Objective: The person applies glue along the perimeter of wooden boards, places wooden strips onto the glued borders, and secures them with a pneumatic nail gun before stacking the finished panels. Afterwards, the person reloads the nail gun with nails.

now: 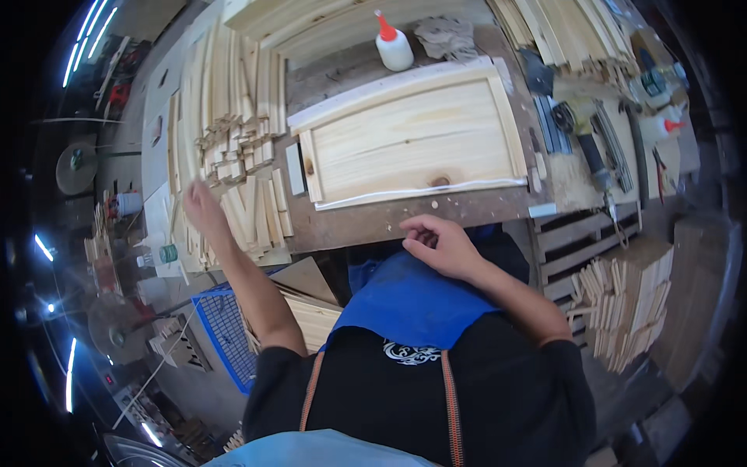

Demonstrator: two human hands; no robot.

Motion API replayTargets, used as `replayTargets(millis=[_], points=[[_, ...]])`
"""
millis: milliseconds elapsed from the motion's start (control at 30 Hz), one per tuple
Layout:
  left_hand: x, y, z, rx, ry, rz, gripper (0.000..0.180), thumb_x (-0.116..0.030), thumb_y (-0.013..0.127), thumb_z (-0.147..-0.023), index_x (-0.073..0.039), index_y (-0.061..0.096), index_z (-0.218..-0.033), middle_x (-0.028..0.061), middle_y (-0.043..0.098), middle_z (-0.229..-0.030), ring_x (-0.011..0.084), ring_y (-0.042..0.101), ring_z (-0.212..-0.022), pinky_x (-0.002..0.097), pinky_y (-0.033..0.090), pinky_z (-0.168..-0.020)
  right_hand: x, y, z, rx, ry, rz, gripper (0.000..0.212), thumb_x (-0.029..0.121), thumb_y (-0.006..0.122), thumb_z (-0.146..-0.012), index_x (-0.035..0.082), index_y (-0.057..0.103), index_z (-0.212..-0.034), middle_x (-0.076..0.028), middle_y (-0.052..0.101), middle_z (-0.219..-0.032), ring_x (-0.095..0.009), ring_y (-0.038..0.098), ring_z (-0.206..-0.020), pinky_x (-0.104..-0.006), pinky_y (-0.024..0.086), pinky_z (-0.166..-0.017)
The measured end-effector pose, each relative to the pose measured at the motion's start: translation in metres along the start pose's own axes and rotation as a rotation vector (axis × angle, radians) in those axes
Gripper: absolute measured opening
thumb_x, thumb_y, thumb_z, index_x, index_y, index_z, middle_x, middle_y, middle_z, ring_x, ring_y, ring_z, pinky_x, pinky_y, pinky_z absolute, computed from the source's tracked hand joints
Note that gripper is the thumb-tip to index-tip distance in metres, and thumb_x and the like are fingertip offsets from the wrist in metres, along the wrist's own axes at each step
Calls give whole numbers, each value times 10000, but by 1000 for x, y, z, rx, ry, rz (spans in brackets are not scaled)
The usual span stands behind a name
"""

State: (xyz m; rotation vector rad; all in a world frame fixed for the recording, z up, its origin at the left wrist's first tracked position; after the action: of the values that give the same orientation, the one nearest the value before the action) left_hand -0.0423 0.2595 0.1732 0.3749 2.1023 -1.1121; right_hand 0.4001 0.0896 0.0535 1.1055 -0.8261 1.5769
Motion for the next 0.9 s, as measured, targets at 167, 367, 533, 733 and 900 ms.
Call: replayTargets(millis=[167,367,533,733,900], points=[[45,-49,154,-132,264,76,382,-286,603,-1081,61,624,-1240,106,693,-976,189,639,-877,327,510,-758,5,10,-7,69,-75,-133,335,142,735,-984,12,676,-1287,-20,691,-1012,-82,635,-863,-247,533,-793],[11,12,235,559,762,-59,386,-266,754,-955,-12,663,-1231,122,693,-1004,303,660,-866,385,534,-713,6,-42,17,-198,-165,-694,338,218,726,-1012,-6,683,-1261,-54,723,-1004,-124,677,-849,-267,564,-786],[3,63,261,876,838,-358,478,-261,851,-837,-55,676,-1231,123,697,-1071,366,675,-983,417,563,-806,-84,-87,44,-343,78,-719,321,252,698,-1037,-24,693,-1201,-92,744,-987,-153,713,-847,-280,590,-785],[-93,101,293,609,958,-231,488,-239,862,-832,-67,676,-1250,141,680,-1175,367,665,-1049,449,542,-889,-107,-104,56,-440,143,-730,293,248,698,-1037,-20,709,-1157,-95,745,-983,-147,720,-840,-278,595,-774],[-144,136,331,670,972,-2,449,-182,835,-854,-83,681,-1264,151,678,-1219,357,663,-1068,454,533,-920,-104,-109,58,-454,140,-753,286,243,699,-1036,-22,715,-1141,-88,742,-985,-146,721,-845,-277,597,-759]])
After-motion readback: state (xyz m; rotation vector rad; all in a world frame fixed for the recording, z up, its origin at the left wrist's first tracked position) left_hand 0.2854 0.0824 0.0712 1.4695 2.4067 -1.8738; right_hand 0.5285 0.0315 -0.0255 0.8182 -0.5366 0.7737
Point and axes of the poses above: each hand's wrist, its own z-axis away from the middle knuckle, its own y-axis out of the palm, x = y × z, the point moved 8 cm from there along -z, towards the middle knuckle
